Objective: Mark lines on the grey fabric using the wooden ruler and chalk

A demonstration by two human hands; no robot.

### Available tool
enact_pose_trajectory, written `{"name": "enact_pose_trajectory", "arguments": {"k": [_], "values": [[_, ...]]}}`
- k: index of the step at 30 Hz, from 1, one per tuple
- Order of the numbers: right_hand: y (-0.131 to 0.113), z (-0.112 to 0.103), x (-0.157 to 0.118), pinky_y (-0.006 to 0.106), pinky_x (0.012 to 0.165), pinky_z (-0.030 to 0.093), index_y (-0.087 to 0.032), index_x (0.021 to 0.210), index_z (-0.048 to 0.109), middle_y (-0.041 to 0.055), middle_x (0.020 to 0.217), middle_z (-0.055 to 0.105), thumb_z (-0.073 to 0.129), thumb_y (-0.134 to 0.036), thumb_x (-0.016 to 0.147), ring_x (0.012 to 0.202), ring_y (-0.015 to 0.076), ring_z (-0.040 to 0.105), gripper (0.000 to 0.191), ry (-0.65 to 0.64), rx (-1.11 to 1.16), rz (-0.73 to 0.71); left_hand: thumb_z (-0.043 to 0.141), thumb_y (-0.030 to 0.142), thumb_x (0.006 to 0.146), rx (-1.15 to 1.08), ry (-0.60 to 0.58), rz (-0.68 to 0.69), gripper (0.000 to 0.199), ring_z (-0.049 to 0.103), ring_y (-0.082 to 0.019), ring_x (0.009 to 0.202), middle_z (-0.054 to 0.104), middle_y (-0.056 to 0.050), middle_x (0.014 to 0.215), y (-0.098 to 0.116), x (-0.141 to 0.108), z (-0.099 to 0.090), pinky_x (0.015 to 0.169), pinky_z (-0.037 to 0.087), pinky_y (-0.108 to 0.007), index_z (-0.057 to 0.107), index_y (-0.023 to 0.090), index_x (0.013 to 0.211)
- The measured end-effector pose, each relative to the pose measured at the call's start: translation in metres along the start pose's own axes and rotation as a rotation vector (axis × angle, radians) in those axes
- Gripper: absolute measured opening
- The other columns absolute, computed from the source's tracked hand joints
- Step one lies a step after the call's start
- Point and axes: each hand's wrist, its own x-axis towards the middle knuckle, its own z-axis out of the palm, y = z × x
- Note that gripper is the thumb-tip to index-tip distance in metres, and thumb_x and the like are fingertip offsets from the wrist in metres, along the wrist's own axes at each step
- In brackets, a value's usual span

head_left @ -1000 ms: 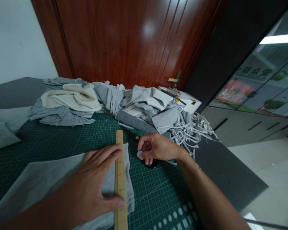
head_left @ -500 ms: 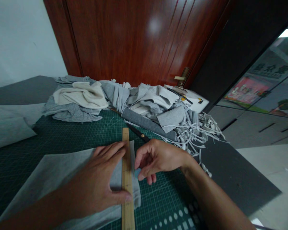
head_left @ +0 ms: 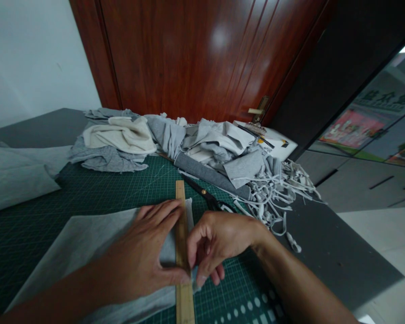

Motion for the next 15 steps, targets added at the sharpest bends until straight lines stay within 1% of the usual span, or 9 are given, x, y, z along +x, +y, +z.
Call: {"name": "enact_pose_trajectory", "arguments": {"k": [5,9,12,15], "values": [[0.0026,-0.0001,0.0066,0.02,0.052,0.065,-0.013,0.088,0.071,-0.003,0.071,0.079,0.109,-0.043,0.05,0.055,0.0134,0.076,0.061,-0.034,0.043,0.043,0.092,0.076,0.061,-0.011,0.005,0.011,0.112,0.051,-0.043,0.149,0.056,-0.014,0.163,-0.0024,-0.0011,0.0028,0.121,0.042,-0.057,0.056,0.025,0.154],[0.0065,-0.0009,0.0089,0.022,0.055,0.067,-0.013,0.088,0.07,-0.0025,0.07,0.08,0.11,-0.041,0.045,0.057,0.0144,0.077,0.065,-0.065,0.095,0.046,0.089,0.084,0.057,0.005,-0.008,0.017,0.12,0.051,-0.044,0.149,0.056,-0.015,0.163,-0.0001,0.0004,0.0006,0.121,0.042,-0.058,0.055,0.023,0.154],[0.0089,-0.0009,0.0083,0.022,0.055,0.067,-0.013,0.09,0.07,-0.0031,0.068,0.079,0.11,-0.039,0.045,0.056,0.0147,0.078,0.065,-0.089,0.093,0.049,0.089,0.086,0.055,0.023,-0.024,0.004,0.124,0.051,-0.045,0.148,0.055,-0.017,0.164,0.0019,0.0005,-0.002,0.12,0.044,-0.058,0.055,0.021,0.155],[0.0093,0.0007,0.0073,0.022,0.054,0.067,-0.014,0.09,0.07,-0.0041,0.068,0.078,0.11,-0.04,0.047,0.055,0.0145,0.077,0.064,-0.097,0.08,0.072,0.089,0.086,0.056,0.021,-0.022,0.011,0.124,0.052,-0.045,0.147,0.055,-0.017,0.164,0.0034,0.0005,-0.0038,0.119,0.044,-0.058,0.055,0.022,0.156]]}}
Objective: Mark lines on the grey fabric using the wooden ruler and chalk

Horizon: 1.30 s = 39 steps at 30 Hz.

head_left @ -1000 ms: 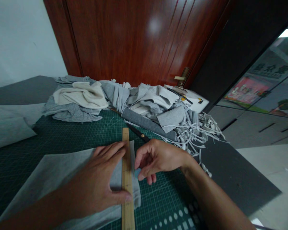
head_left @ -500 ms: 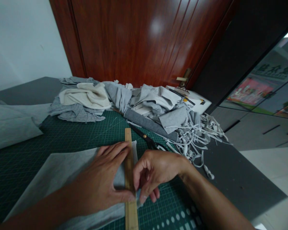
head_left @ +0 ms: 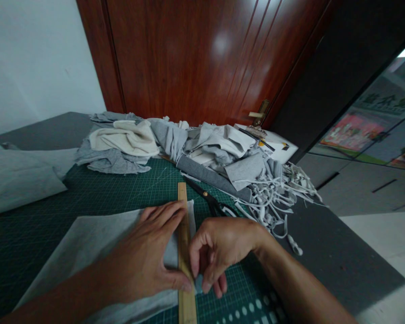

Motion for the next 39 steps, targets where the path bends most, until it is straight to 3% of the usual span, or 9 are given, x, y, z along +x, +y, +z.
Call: {"name": "enact_pose_trajectory", "arguments": {"k": [22,30,39], "values": [[-0.009,0.009,0.004,0.019,0.05,0.065,-0.012,0.081,0.072,-0.0036,0.062,0.076,0.109,-0.038,0.051,0.052,0.0124,0.074,0.054,-0.004,-0.06,-0.047,0.093,0.081,0.052,-0.016,-0.028,-0.034,0.127,0.05,-0.045,0.149,0.054,-0.017,0.165,0.003,0.001,-0.001,0.121,0.043,-0.058,0.055,0.021,0.157],[-0.001,-0.003,0.008,0.021,0.055,0.068,-0.01,0.087,0.072,-0.0022,0.069,0.079,0.109,-0.034,0.054,0.056,0.0138,0.077,0.055,-0.03,-0.006,-0.098,0.092,0.08,0.052,-0.033,-0.037,-0.044,0.121,0.05,-0.045,0.149,0.055,-0.016,0.164,0.005,0.003,-0.003,0.121,0.042,-0.057,0.059,0.022,0.153],[-0.002,-0.019,0.004,0.021,0.052,0.067,-0.012,0.09,0.07,-0.002,0.065,0.078,0.105,-0.039,0.064,0.055,0.0143,0.077,0.051,0.091,-0.042,-0.241,0.093,0.079,0.051,-0.025,-0.054,-0.055,0.122,0.044,-0.043,0.154,0.05,-0.014,0.169,-0.001,0.001,0.003,0.125,0.037,-0.057,0.057,0.024,0.155]]}}
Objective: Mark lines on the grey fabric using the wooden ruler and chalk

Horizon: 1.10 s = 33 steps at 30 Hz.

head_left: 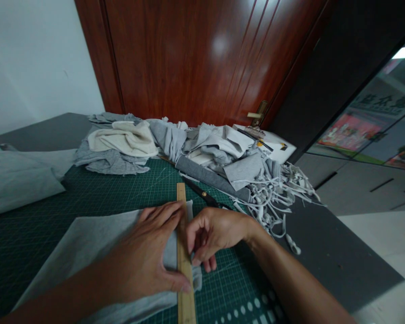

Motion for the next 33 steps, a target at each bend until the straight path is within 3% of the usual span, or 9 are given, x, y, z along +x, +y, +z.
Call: {"name": "enact_pose_trajectory", "arguments": {"k": [9,18,26,33], "values": [[-0.009,-0.011,0.0,0.022,0.051,0.066,-0.013,0.09,0.07,-0.0021,0.065,0.077,0.103,-0.033,0.069,0.055,0.0146,0.076,0.044,0.141,-0.083,-0.058,0.093,0.077,0.053,-0.004,-0.014,0.004,0.11,0.048,-0.045,0.149,0.052,-0.014,0.165,0.006,0.002,-0.006,0.122,0.039,-0.059,0.064,0.026,0.146],[-0.022,-0.023,0.006,0.022,0.05,0.064,-0.015,0.087,0.069,-0.0024,0.063,0.076,0.1,-0.027,0.069,0.055,0.0145,0.074,0.037,0.215,-0.151,-0.101,0.092,0.076,0.052,-0.019,0.019,0.024,0.101,0.056,-0.043,0.137,0.063,-0.012,0.148,0.008,0.003,-0.007,0.116,0.044,-0.055,0.069,0.026,0.137],[-0.022,-0.036,0.011,0.02,0.05,0.06,-0.016,0.086,0.068,-0.0032,0.062,0.074,0.099,-0.029,0.069,0.055,0.0134,0.072,0.037,0.354,-0.193,-0.189,0.09,0.08,0.055,0.022,0.011,0.036,0.123,0.053,-0.044,0.144,0.054,-0.015,0.163,0.003,0.003,-0.005,0.119,0.042,-0.057,0.053,0.024,0.158],[-0.023,-0.041,0.018,0.019,0.047,0.057,-0.018,0.081,0.064,-0.0048,0.059,0.073,0.096,-0.028,0.071,0.049,0.0116,0.07,0.035,0.502,-0.229,-0.244,0.089,0.082,0.056,0.036,0.008,0.026,0.129,0.049,-0.045,0.148,0.049,-0.017,0.168,0.004,0.002,-0.005,0.121,0.041,-0.057,0.049,0.021,0.163]]}}
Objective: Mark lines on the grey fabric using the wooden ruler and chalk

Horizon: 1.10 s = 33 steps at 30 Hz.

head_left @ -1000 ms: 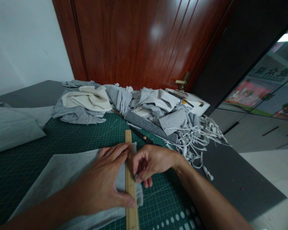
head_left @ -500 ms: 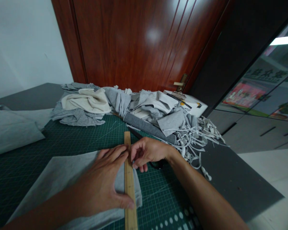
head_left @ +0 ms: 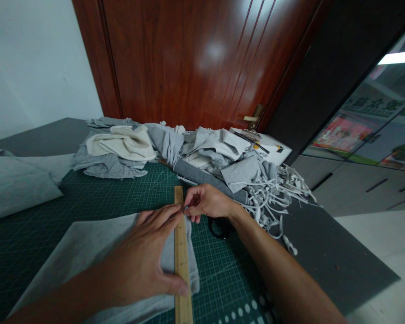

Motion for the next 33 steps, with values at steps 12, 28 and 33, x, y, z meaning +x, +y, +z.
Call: {"name": "enact_pose_trajectory", "arguments": {"k": [12,28,33], "values": [[0.0,0.005,0.008,0.019,0.047,0.055,-0.019,0.08,0.061,-0.0041,0.057,0.073,0.091,-0.019,0.073,0.047,0.0121,0.069,0.031,0.198,-0.062,-0.036,0.093,0.074,0.056,-0.047,-0.015,-0.005,0.119,0.049,-0.045,0.148,0.054,-0.015,0.164,0.003,0.001,-0.004,0.12,0.041,-0.057,0.056,0.023,0.156],[-0.002,0.01,0.004,0.018,0.04,0.048,-0.023,0.088,0.059,-0.0085,0.06,0.066,0.071,-0.017,0.076,0.043,0.0121,0.064,0.018,0.559,-0.137,-0.118,0.092,0.079,0.055,-0.037,-0.001,-0.001,0.124,0.047,-0.045,0.15,0.051,-0.016,0.166,-0.001,-0.002,-0.001,0.122,0.04,-0.057,0.052,0.024,0.16],[-0.007,0.004,-0.012,0.017,0.036,0.045,-0.021,0.094,0.067,-0.0077,0.066,0.062,0.067,-0.021,0.075,0.044,0.0097,0.059,0.019,0.631,-0.161,-0.128,0.09,0.081,0.056,-0.046,0.036,0.029,0.122,0.049,-0.045,0.149,0.053,-0.015,0.165,-0.004,-0.002,0.003,0.122,0.04,-0.058,0.054,0.025,0.158]]}}
